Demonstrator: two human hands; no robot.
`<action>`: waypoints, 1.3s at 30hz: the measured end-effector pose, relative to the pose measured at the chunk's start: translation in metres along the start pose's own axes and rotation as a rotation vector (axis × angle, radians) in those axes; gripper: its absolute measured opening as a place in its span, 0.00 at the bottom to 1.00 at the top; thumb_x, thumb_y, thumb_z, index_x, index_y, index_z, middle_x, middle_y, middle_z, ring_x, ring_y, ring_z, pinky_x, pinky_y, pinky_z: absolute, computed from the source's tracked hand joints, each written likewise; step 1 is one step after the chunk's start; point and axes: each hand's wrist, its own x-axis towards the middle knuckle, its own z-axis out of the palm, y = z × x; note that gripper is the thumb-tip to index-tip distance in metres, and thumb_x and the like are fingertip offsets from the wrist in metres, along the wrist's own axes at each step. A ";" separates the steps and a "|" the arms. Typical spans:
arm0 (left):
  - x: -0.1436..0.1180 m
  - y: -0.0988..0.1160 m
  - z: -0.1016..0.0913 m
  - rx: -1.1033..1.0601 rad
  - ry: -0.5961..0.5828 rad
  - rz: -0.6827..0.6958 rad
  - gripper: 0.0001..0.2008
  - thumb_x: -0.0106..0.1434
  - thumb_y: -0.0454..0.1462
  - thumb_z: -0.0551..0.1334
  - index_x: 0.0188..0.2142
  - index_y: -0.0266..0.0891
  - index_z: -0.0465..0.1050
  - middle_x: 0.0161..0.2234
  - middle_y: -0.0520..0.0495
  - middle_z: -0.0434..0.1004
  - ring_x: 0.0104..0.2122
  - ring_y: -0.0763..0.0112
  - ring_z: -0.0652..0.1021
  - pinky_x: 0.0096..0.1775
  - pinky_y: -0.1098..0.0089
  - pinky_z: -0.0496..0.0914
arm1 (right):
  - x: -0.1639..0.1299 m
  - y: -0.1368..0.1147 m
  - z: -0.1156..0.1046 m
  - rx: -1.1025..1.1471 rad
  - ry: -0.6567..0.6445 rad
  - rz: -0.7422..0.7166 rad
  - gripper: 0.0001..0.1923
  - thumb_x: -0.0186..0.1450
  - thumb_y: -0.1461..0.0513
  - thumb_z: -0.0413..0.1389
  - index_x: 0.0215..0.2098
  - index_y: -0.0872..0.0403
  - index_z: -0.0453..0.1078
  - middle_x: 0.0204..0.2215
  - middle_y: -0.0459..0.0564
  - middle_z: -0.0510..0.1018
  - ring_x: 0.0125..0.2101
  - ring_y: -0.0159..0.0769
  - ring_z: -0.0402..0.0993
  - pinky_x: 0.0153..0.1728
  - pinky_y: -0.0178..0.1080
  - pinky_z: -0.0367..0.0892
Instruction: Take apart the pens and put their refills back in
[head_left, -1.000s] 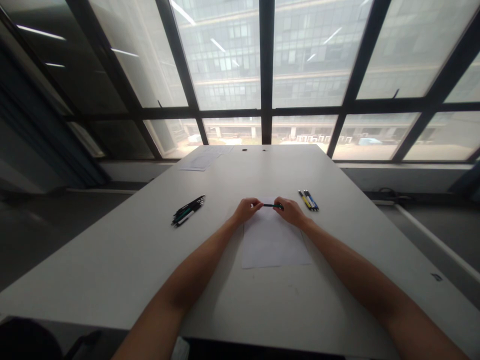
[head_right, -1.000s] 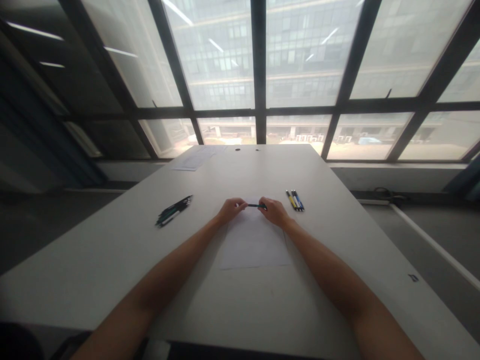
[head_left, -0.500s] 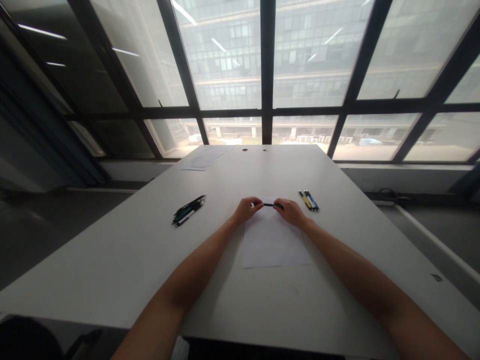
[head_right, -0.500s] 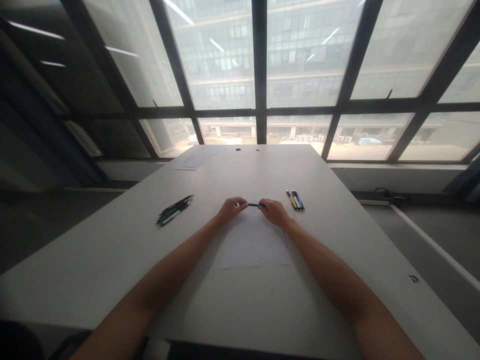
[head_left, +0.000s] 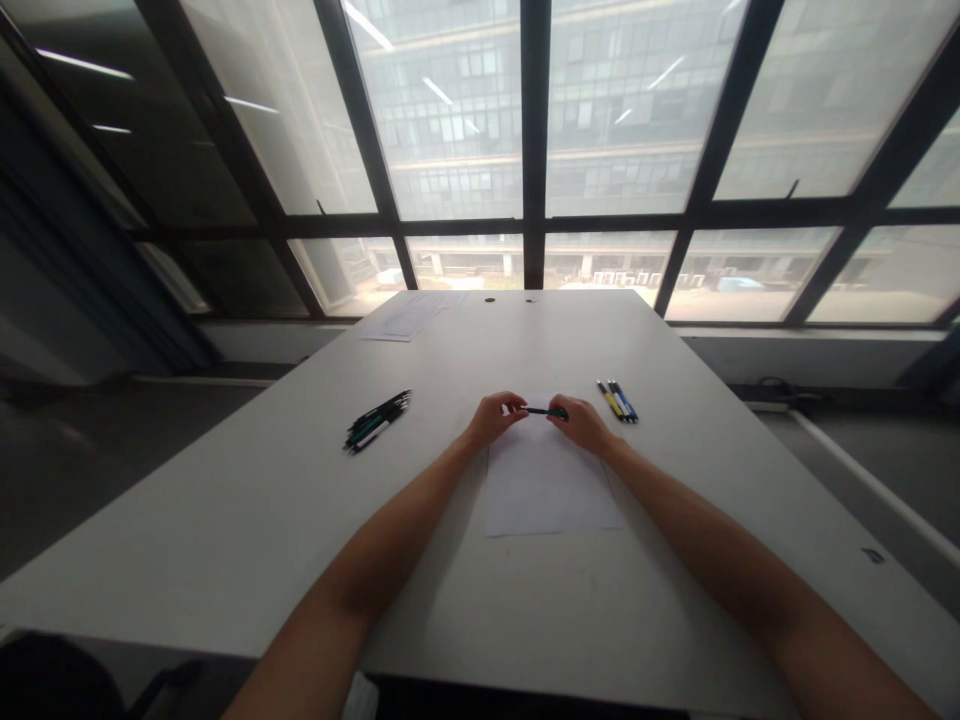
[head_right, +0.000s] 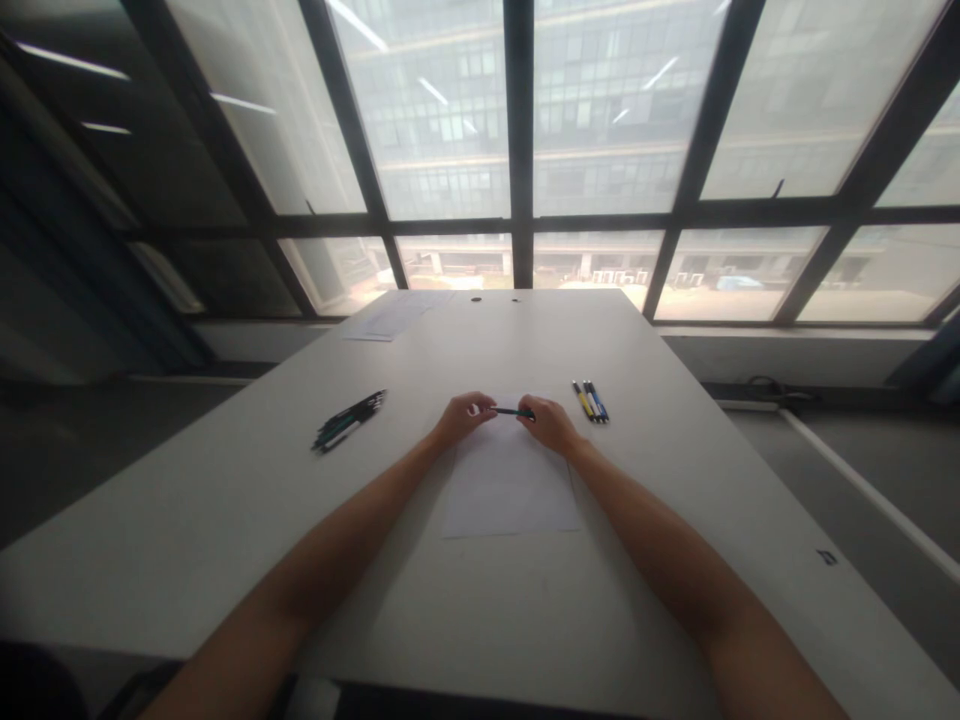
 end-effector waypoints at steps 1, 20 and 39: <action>0.000 -0.001 0.000 0.007 0.005 -0.009 0.12 0.60 0.44 0.65 0.37 0.38 0.79 0.32 0.48 0.81 0.30 0.72 0.75 0.32 0.72 0.66 | 0.000 -0.001 -0.001 -0.003 0.003 -0.005 0.03 0.62 0.63 0.59 0.35 0.52 0.71 0.29 0.45 0.78 0.29 0.33 0.71 0.32 0.33 0.61; 0.000 0.001 -0.001 0.039 0.003 -0.015 0.10 0.60 0.42 0.65 0.34 0.38 0.79 0.31 0.48 0.81 0.30 0.72 0.76 0.33 0.71 0.66 | -0.001 -0.004 -0.004 -0.079 -0.027 -0.012 0.06 0.67 0.59 0.56 0.36 0.51 0.73 0.32 0.48 0.79 0.31 0.35 0.73 0.34 0.34 0.60; 0.001 -0.001 0.000 0.076 0.005 -0.064 0.15 0.63 0.46 0.60 0.30 0.37 0.78 0.27 0.50 0.79 0.27 0.73 0.73 0.30 0.72 0.65 | 0.000 0.000 -0.001 0.027 -0.027 -0.008 0.07 0.63 0.59 0.60 0.40 0.52 0.73 0.33 0.48 0.80 0.32 0.35 0.74 0.36 0.34 0.63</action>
